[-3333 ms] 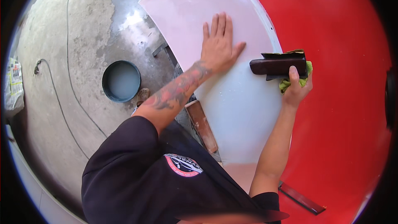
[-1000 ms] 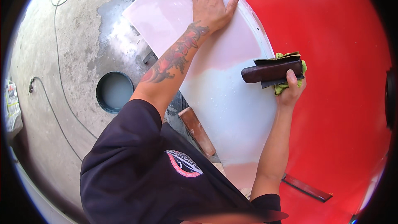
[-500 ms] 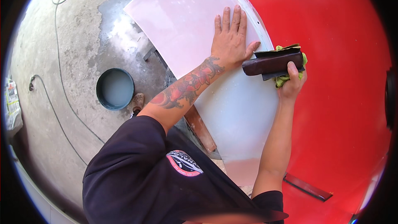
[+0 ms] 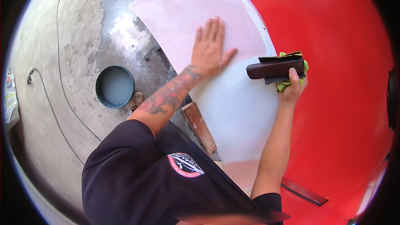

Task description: The person is wet-sanding a white car bumper using a sanding block and rinsing it with water from a bucket and a cloth.

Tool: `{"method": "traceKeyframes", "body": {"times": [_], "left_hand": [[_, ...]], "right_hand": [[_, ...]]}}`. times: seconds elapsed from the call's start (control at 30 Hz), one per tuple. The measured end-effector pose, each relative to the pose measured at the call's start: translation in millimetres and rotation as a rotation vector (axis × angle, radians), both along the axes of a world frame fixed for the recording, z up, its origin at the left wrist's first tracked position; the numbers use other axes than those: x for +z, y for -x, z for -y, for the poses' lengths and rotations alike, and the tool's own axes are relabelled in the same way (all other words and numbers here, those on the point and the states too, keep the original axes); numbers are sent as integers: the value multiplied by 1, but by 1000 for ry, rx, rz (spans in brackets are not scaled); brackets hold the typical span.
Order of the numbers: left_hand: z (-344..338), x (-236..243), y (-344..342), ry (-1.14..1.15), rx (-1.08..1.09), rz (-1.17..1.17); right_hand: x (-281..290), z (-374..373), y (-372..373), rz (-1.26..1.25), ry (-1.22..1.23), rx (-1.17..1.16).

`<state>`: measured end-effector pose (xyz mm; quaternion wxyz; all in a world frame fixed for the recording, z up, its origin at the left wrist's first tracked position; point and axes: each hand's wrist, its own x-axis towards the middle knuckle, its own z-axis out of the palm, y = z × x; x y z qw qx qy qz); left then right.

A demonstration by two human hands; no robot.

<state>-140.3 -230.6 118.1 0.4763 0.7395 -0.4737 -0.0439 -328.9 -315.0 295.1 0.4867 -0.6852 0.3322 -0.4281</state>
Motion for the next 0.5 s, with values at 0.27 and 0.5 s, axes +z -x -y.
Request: {"method": "traceKeyframes", "body": {"times": [0.27, 0.5], "left_hand": [[39, -97, -203, -139, 504, -223], [17, -103, -153, -99, 441, -167]], "right_hand": [[-2, 3, -2, -24, 40, 44], [-3, 2, -2, -52, 56, 19]]}}
